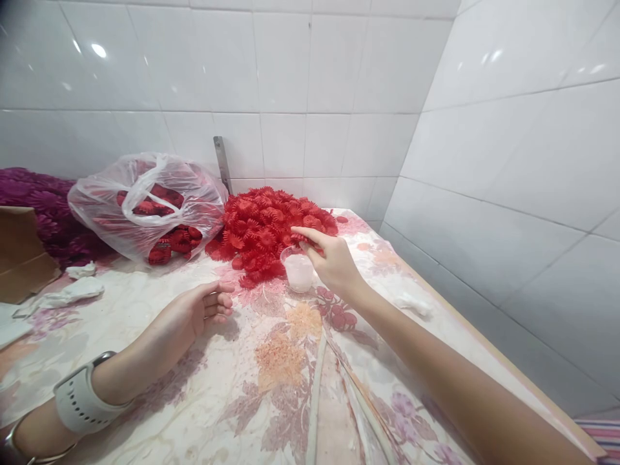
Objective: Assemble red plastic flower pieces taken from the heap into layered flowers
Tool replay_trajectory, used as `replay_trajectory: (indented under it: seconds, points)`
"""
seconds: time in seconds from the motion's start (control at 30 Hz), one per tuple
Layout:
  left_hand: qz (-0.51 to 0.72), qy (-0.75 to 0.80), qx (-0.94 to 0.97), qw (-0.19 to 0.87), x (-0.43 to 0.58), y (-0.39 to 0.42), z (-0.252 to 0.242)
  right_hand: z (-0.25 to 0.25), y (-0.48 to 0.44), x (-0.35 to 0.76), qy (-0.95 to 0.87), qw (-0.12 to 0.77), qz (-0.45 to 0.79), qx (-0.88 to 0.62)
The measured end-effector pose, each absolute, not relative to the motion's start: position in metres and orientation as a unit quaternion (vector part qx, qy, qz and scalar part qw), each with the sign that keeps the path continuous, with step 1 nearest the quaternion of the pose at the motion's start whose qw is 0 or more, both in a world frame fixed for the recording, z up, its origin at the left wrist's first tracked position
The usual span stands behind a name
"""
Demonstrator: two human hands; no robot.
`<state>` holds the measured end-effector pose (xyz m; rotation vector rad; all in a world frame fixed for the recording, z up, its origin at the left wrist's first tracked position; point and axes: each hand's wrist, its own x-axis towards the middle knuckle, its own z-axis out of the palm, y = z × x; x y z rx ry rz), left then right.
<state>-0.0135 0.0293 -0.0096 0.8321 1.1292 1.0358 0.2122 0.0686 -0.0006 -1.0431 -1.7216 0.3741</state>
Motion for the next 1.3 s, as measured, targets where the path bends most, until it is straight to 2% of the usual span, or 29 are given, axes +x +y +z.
replay_trajectory:
  seconds: [0.2,0.4,0.6,0.67,0.77,0.87,0.93,1.03,1.17,1.3]
  points:
    - [0.45,0.486,0.371,0.651,-0.014,0.029,-0.01,0.005,0.064,0.21,-0.713,0.522,0.128,-0.451]
    - [0.445,0.502,0.366,0.645,-0.012,0.028,-0.007,0.006,0.063,0.209,-0.723,0.484,0.092,-0.484]
    - [0.446,0.496,0.373,0.645,-0.013,0.029,-0.009,0.011,0.055,0.207,-0.708,0.51,0.117,-0.475]
    - [0.447,0.492,0.379,0.644,-0.013,0.029,-0.011,0.016,0.044,0.201,-0.704,0.524,0.173,-0.447]
    - [0.451,0.472,0.394,0.647,-0.015,0.029,-0.014,0.02,0.024,0.187,-0.677,0.512,0.346,-0.399]
    - [0.454,0.468,0.417,0.634,-0.016,0.029,-0.015,0.01,0.011,0.173,-0.604,0.443,0.557,-0.358]
    - [0.459,0.476,0.441,0.607,-0.015,0.029,-0.014,-0.002,0.009,0.167,-0.561,0.393,0.643,-0.343]
    - [0.461,0.486,0.484,0.563,-0.014,0.027,-0.012,-0.019,0.009,0.161,-0.523,0.347,0.695,-0.35]
    - [0.445,0.474,0.563,0.509,-0.011,0.021,-0.011,-0.028,0.008,0.157,-0.502,0.335,0.698,-0.386]
    - [0.382,0.43,0.617,0.537,-0.008,0.015,-0.013,-0.027,0.007,0.155,-0.502,0.339,0.692,-0.392]
